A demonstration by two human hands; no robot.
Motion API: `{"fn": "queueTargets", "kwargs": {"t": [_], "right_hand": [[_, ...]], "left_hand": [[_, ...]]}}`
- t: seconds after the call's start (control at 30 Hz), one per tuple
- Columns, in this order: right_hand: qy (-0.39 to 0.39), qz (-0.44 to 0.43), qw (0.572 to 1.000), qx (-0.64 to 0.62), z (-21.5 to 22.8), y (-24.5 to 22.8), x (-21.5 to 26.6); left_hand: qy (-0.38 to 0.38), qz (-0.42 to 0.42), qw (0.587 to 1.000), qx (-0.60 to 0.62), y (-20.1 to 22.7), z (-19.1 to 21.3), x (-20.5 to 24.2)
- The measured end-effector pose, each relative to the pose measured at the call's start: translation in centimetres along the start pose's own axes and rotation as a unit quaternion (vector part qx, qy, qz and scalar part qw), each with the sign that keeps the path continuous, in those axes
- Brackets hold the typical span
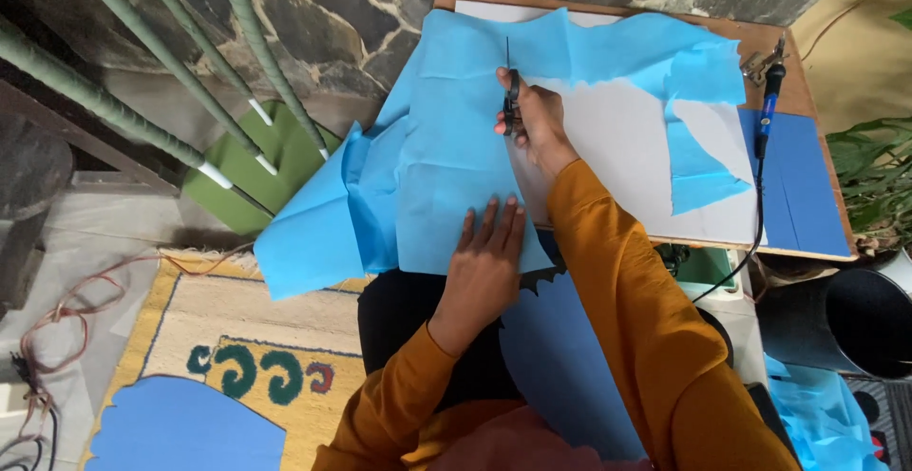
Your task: Cutting out petal-shaped pieces from blue fabric using a paper template, scissors, and a heat tool.
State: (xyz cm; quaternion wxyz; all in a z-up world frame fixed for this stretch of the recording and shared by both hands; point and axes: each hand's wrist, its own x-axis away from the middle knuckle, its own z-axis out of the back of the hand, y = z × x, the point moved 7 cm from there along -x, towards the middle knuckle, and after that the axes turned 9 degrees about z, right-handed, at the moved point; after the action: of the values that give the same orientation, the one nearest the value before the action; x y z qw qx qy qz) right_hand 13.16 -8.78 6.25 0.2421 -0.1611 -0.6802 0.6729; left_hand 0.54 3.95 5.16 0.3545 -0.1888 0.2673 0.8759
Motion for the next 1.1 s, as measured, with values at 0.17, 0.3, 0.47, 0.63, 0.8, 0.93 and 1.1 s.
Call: {"fn": "queueTargets", "kwargs": {"t": [0.17, 0.3, 0.47, 0.63, 0.8, 0.93, 1.1], "right_hand": [[0.009, 0.039, 0.999, 0.021, 0.2, 3.3, -3.3], [0.016, 0.026, 0.999, 0.021, 0.0, 1.8, -2.6], [0.012, 0.002, 1.000, 0.025, -0.2, 1.2, -3.4], [0.010, 0.042, 0.999, 0.030, 0.1, 3.2, -5.3], [0.011, 0.033, 0.999, 0.040, 0.1, 1.7, -4.9], [0.006, 0.026, 0.997, 0.073, -0.3, 0.9, -5.7], [0.008, 0.063, 0.994, 0.084, -0.4, 1.8, -6.7]], "left_hand": [[0.018, 0.003, 0.999, -0.031, -0.1, -0.2, 0.0], [-0.001, 0.006, 0.999, -0.032, 0.0, -0.3, -0.1], [-0.010, -0.002, 1.000, -0.027, 0.4, -0.1, 0.2], [-0.015, -0.016, 0.999, -0.030, 0.3, -0.6, 0.4], [-0.027, -0.015, 0.999, -0.020, 0.5, -0.6, 0.3], [-0.035, -0.015, 0.999, -0.022, 0.7, -0.5, 0.3], [-0.011, -0.008, 0.999, -0.029, 0.7, -0.1, 0.1]]}}
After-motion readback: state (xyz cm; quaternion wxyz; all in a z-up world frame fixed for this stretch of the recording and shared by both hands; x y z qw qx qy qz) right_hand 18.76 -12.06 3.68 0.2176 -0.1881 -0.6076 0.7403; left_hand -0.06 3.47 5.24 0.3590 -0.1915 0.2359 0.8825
